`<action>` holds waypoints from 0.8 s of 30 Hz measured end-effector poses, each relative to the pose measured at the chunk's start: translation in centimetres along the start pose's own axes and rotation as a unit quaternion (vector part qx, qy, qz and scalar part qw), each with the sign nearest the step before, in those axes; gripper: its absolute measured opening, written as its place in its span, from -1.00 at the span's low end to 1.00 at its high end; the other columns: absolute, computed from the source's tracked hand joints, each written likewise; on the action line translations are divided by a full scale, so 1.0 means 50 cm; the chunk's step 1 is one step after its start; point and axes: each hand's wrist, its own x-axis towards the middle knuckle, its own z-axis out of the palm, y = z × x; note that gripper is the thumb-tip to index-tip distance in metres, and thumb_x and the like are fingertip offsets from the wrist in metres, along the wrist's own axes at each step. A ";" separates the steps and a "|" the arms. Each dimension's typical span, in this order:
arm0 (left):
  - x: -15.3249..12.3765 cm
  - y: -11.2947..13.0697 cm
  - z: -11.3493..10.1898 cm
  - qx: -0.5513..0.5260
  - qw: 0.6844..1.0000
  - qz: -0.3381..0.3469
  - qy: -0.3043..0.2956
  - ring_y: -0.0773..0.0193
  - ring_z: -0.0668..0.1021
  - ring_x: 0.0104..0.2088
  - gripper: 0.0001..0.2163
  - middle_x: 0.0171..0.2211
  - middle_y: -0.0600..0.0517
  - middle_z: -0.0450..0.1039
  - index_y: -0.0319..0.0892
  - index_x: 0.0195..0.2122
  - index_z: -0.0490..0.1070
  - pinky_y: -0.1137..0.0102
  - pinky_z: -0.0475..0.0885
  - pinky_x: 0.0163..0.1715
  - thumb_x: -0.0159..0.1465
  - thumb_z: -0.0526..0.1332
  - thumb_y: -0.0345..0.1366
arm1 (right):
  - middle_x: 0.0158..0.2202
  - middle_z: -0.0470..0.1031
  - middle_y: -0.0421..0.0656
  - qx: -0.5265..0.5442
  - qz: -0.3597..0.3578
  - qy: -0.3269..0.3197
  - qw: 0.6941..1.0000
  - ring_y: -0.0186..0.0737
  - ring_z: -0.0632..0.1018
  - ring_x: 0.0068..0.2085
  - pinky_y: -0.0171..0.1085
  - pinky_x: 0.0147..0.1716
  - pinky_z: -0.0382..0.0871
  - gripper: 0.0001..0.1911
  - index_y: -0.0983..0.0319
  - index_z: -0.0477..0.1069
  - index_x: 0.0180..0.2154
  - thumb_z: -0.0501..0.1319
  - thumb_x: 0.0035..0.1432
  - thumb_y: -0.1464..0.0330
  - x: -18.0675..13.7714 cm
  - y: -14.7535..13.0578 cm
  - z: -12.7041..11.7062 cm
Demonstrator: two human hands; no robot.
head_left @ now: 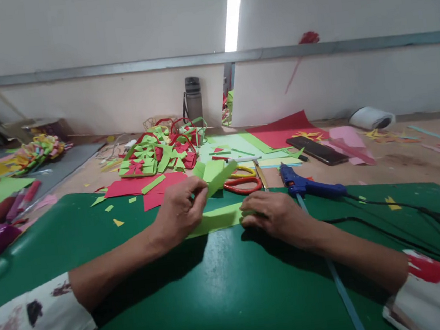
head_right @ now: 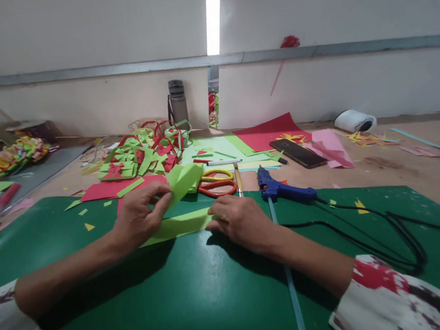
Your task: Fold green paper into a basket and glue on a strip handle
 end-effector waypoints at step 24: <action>-0.089 0.031 -0.013 0.203 0.924 0.243 -0.215 0.26 0.28 -0.52 -0.81 -0.52 0.01 0.34 -0.21 -0.48 0.30 0.37 0.14 -0.55 0.26 0.01 -0.48 | -0.24 0.51 -0.09 0.116 0.033 -0.073 0.990 -0.19 0.48 -0.21 -0.28 -0.24 0.33 -0.68 0.26 0.46 -0.21 0.31 0.01 0.21 -0.007 -0.055 -0.038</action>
